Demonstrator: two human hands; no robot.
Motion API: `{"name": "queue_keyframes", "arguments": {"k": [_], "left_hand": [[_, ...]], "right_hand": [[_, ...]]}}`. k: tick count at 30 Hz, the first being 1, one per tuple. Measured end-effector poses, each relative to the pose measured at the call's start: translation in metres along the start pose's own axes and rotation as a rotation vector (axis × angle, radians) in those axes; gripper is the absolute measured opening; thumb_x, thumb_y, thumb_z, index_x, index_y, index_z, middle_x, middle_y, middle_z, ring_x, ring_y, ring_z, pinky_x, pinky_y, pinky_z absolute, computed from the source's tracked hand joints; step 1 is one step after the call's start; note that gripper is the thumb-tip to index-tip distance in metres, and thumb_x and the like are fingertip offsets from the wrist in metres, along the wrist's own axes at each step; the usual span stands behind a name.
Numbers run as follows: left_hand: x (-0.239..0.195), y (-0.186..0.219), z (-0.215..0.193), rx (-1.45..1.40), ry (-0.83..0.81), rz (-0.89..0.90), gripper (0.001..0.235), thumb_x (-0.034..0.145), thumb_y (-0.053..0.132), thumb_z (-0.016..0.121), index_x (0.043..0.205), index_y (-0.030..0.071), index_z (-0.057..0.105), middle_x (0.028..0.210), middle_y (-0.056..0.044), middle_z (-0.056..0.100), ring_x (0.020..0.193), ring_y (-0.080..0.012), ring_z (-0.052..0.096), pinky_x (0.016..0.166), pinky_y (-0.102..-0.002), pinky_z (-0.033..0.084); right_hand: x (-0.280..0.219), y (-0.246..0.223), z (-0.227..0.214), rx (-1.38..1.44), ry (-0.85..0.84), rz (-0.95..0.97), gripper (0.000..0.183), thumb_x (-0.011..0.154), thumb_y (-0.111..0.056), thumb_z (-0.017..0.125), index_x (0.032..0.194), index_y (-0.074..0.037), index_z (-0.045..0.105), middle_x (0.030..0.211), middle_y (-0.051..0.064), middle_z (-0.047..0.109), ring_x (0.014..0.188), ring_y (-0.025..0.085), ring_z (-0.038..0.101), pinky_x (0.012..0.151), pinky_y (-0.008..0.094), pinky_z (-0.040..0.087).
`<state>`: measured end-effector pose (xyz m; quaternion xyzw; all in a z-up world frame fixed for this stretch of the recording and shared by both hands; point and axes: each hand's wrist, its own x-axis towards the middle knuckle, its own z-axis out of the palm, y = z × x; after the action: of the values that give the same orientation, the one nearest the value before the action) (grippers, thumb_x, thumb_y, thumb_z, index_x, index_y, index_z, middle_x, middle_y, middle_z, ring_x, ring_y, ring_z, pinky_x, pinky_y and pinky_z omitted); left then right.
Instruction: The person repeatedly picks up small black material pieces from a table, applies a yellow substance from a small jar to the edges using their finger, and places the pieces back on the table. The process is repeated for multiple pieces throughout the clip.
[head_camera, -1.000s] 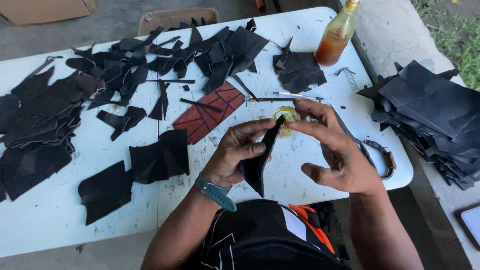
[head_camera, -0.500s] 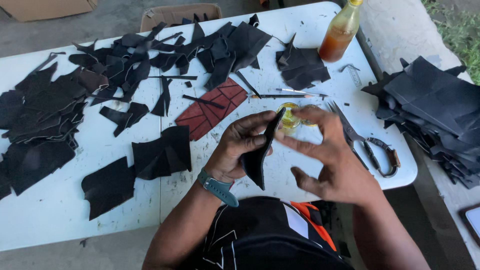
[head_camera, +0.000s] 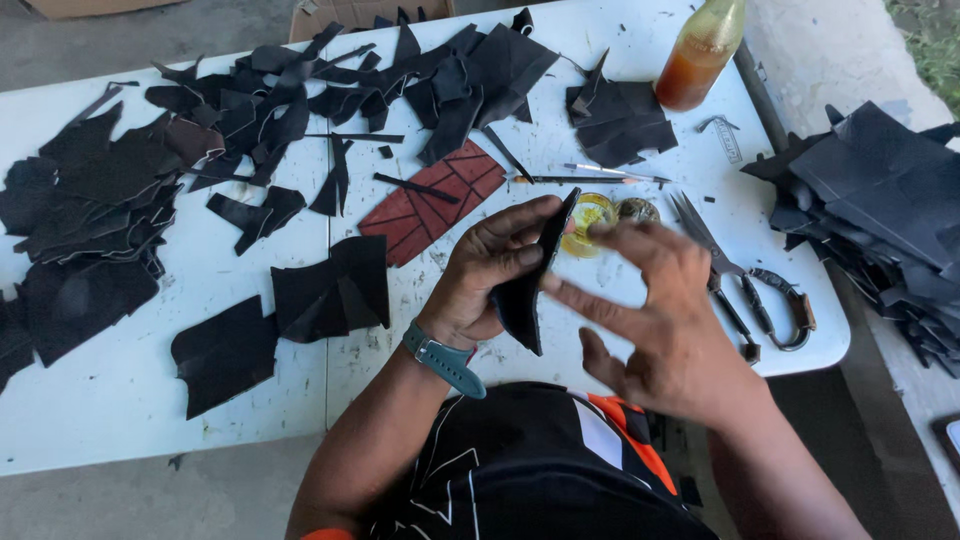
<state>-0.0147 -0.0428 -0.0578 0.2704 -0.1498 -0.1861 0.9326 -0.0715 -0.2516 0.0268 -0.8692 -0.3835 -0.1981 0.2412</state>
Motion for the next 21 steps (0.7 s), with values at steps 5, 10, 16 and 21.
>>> {"name": "queue_keyframes", "arguments": {"k": [5,10,16,21], "left_hand": [[-0.002,0.000,-0.003,0.049,0.043,-0.016,0.045,0.096,-0.005,0.066,0.141,0.001,0.059,0.120,-0.010,0.073,0.103,-0.0132,0.074,0.091,-0.026,0.062],[-0.002,-0.001,-0.005,0.031,-0.054,0.028,0.045,0.102,-0.006,0.070,0.146,-0.002,0.062,0.111,-0.008,0.073,0.093,-0.0114,0.071,0.082,-0.025,0.061],[-0.001,0.000,-0.009,0.031,-0.022,0.030,0.046,0.099,-0.004,0.069,0.145,0.000,0.060,0.121,-0.012,0.074,0.097,-0.0141,0.071,0.084,-0.026,0.060],[0.008,0.005,-0.002,0.140,0.092,0.125,0.044,0.096,-0.003,0.069,0.139,0.003,0.061,0.130,-0.010,0.068,0.114,-0.0156,0.067,0.097,-0.029,0.058]], "right_hand": [[0.000,-0.001,0.000,-0.215,0.029,0.031,0.063,0.073,-0.013,0.080,0.132,-0.032,0.069,0.142,0.017,0.051,0.129,0.042,0.047,0.103,0.054,0.038],[0.016,0.017,-0.005,-0.255,0.081,0.062,0.065,0.073,-0.016,0.082,0.136,-0.029,0.069,0.146,0.019,0.050,0.131,0.043,0.047,0.103,0.054,0.037],[0.013,0.013,-0.002,-0.180,0.007,0.038,0.065,0.066,-0.014,0.081,0.129,-0.027,0.072,0.135,0.018,0.058,0.124,0.038,0.052,0.095,0.052,0.036],[-0.009,-0.009,0.023,0.530,0.157,0.188,0.087,0.076,-0.007,0.082,0.151,-0.016,0.040,0.127,0.014,0.063,0.117,0.025,0.062,0.102,0.041,0.049]]}}
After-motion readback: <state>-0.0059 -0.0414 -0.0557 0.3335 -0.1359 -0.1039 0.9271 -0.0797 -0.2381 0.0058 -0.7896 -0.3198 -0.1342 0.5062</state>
